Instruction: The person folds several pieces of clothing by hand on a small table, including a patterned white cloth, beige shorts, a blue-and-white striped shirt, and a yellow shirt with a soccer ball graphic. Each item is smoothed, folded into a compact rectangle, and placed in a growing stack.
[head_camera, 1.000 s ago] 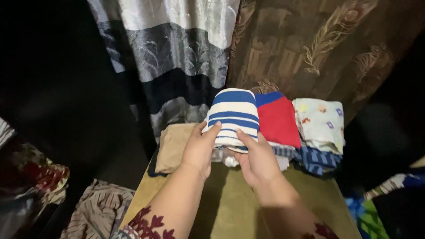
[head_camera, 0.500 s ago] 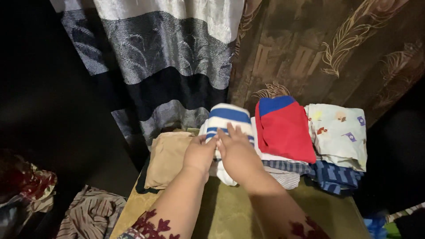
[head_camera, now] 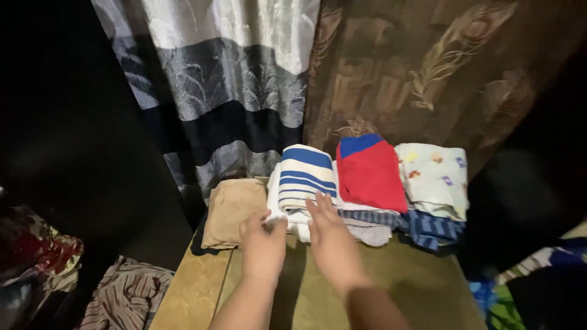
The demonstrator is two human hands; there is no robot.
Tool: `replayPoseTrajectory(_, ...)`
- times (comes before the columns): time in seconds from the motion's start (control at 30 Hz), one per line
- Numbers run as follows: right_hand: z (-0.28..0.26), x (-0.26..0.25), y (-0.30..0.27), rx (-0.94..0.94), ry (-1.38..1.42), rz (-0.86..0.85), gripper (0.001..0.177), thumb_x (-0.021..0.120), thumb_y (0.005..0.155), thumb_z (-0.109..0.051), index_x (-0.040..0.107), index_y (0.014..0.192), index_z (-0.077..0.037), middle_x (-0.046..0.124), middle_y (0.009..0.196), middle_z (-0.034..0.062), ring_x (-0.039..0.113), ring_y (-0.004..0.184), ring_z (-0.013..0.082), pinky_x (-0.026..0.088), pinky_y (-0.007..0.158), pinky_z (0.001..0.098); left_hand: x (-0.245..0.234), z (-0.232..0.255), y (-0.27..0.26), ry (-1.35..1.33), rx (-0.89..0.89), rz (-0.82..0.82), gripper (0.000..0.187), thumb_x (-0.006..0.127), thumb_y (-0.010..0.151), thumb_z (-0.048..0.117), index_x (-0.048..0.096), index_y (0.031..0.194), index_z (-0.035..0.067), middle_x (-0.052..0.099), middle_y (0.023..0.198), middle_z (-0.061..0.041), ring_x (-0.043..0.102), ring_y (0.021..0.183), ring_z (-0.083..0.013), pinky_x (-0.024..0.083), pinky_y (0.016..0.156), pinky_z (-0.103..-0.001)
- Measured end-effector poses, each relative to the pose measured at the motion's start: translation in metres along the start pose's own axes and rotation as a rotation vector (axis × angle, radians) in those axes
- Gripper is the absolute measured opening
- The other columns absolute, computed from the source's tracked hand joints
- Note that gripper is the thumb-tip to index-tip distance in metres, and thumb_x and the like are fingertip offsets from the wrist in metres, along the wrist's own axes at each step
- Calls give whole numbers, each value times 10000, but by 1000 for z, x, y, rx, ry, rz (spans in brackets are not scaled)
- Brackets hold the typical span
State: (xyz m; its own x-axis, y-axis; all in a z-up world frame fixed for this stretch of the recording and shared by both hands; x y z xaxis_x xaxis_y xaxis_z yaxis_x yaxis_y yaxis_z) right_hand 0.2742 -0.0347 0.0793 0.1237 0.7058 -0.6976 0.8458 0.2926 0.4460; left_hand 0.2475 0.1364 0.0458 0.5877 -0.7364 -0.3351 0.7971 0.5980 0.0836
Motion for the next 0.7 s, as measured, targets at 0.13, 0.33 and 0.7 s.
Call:
replayPoseTrajectory(0.13,-17,-37,-45,52,58,44,440,595,941,-81,584,1377,-19,433,1567,219,321,1508,381,309,1183,421,-9,17,-45,-46,122,-49,396,770,810,249,678,1146,60,617,1196,-151,641,1088,-297,507,962,-387)
replayPoseTrajectory(0.33,-26,-101,-123,171,114,74,479,655,921,-126,593,1391,-55,413,1595,171,272,1528,343,317,1170,399,0,54,-123,-193,156,-198,326,750,836,216,702,1122,70,622,1201,-156,615,1154,-291,477,988,-391)
replayPoseTrajectory(0.7,21,-216,-209,464,125,185,501,698,892,-162,634,1388,-134,473,1569,80,261,1548,249,340,1163,356,53,110,-227,-21,236,-405,329,775,807,252,712,1102,121,633,1171,-110,605,945,-269,503,864,-370)
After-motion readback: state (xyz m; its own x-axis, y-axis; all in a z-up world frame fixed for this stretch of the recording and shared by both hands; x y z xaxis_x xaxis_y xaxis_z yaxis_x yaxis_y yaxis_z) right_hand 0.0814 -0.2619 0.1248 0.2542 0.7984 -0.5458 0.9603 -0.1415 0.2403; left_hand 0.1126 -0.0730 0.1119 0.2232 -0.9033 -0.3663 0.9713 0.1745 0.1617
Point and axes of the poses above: each hand's wrist, its own y-axis towards the middle knuckle, its own x-axis out of the palm, z = x × y, the point moved 7 cm from there along y, towards the middle knuckle
